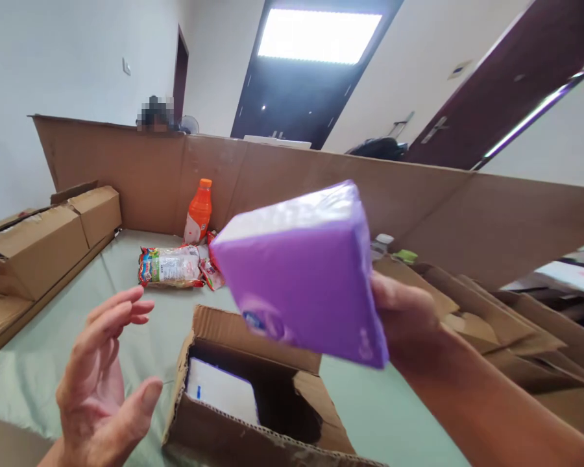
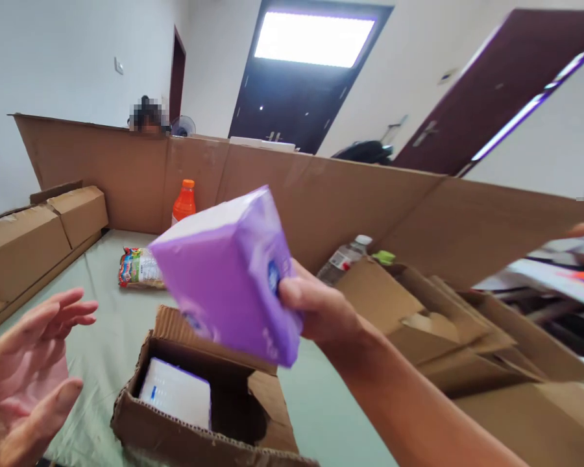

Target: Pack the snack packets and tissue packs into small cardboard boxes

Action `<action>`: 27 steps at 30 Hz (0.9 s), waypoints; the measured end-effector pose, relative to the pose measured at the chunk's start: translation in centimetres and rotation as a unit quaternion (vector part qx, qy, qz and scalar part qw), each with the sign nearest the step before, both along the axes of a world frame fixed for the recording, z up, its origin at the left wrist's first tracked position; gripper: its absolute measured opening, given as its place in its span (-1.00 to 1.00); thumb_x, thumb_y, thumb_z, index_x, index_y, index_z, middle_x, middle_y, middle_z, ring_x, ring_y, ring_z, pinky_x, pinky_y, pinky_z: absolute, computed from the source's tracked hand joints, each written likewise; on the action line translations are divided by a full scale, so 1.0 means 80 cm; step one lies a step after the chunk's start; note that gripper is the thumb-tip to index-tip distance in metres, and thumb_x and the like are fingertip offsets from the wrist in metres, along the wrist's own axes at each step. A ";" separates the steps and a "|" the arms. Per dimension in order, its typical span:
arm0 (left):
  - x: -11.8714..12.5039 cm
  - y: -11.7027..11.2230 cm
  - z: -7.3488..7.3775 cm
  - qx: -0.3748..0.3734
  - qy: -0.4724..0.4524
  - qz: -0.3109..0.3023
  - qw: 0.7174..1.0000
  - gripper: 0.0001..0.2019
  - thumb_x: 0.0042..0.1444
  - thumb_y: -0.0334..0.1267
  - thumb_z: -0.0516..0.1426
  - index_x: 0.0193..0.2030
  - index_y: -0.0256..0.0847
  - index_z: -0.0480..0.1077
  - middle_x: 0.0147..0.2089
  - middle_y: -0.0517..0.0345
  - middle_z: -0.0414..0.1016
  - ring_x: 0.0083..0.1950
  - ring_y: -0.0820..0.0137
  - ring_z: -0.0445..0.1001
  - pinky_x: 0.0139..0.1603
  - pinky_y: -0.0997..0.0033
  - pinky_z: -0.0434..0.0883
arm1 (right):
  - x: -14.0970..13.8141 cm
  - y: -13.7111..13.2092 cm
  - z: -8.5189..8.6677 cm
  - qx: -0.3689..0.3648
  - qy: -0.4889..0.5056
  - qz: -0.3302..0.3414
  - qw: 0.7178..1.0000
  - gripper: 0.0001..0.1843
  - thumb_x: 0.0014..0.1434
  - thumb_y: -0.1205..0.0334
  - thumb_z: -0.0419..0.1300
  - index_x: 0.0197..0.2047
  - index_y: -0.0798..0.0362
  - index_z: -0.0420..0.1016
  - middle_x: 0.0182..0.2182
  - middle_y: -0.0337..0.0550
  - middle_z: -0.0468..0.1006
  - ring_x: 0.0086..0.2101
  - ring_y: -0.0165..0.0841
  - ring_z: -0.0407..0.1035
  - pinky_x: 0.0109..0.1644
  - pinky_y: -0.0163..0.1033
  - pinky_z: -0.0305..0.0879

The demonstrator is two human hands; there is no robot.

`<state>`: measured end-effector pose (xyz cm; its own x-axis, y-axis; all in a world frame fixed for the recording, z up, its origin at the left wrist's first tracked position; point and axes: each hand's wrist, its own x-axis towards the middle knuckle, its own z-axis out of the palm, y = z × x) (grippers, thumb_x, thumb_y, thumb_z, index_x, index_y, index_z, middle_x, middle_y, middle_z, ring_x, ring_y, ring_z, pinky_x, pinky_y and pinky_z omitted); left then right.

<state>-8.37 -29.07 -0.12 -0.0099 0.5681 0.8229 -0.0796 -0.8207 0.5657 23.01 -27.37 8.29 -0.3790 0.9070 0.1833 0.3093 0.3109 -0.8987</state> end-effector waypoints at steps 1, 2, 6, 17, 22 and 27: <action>0.000 0.000 0.007 -0.008 -0.004 -0.014 1.000 -0.38 0.22 -0.18 0.29 0.40 0.01 0.28 0.39 -0.02 0.33 0.26 0.11 0.44 0.23 0.10 0.47 | -0.018 -0.007 0.005 -0.059 0.046 0.050 0.996 -0.25 0.05 -0.45 0.22 0.04 -0.01 0.55 -0.32 -0.14 0.65 -0.39 -0.26 0.58 -0.30 -0.19 0.52; -0.002 -0.001 0.015 -0.022 -0.005 -0.030 0.999 -0.29 0.19 -0.06 0.33 0.44 0.05 0.23 0.42 -0.04 0.30 0.29 0.07 0.44 0.24 0.08 0.48 | -0.037 -0.011 0.008 -0.122 0.096 0.099 0.983 -0.27 -0.03 -0.37 0.35 0.02 0.02 0.57 -0.33 -0.14 0.65 -0.40 -0.29 0.57 -0.31 -0.25 0.50; -0.019 -0.007 0.037 -0.114 0.039 -0.135 0.984 -0.02 0.03 0.16 0.40 0.52 0.17 0.04 0.44 -0.07 0.32 0.29 -0.04 0.48 0.15 -0.03 0.59 | -0.093 -0.015 0.010 -0.269 0.129 0.174 0.938 -0.29 -0.08 -0.21 0.47 -0.01 0.14 0.57 -0.29 -0.08 0.65 -0.35 -0.33 0.57 -0.24 -0.30 0.51; 0.014 0.012 0.042 -0.245 -0.119 -0.109 0.956 -0.27 0.06 0.12 0.37 0.31 -0.07 0.33 0.01 0.05 0.63 -0.07 0.13 0.66 -0.04 0.16 0.67 | -0.100 -0.034 0.015 0.039 0.121 0.021 0.992 0.17 -0.10 -0.30 0.49 0.46 -0.13 0.13 0.26 0.05 0.45 0.21 -0.03 0.38 0.23 0.09 0.39; 0.037 -0.009 0.037 -0.224 0.037 -0.163 0.960 -0.13 0.18 0.14 0.29 0.52 0.07 0.01 0.38 -0.02 0.37 0.35 0.01 0.39 0.31 -0.03 0.46 | -0.075 -0.067 -0.006 0.109 0.115 -0.146 0.976 -0.07 -0.04 -0.12 0.51 0.35 -0.17 0.32 0.14 -0.07 0.56 0.05 -0.04 0.50 0.04 0.02 0.55; 0.022 -0.016 0.004 -0.119 0.118 -0.094 0.981 -0.13 0.31 -0.03 0.21 0.58 0.09 -0.23 0.37 -0.03 0.34 0.32 0.11 0.39 0.40 -0.10 0.30 | -0.027 -0.089 -0.032 0.084 0.083 -0.269 0.956 -0.17 -0.06 -0.10 0.52 0.25 -0.26 0.38 -0.03 -0.17 0.66 -0.13 -0.09 0.59 -0.20 -0.03 0.63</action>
<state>-6.61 -30.36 0.23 0.2887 0.7185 0.6327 -0.0610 -0.6457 0.7611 20.89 -34.47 5.75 0.1801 0.9149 0.3612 0.3229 0.2919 -0.9003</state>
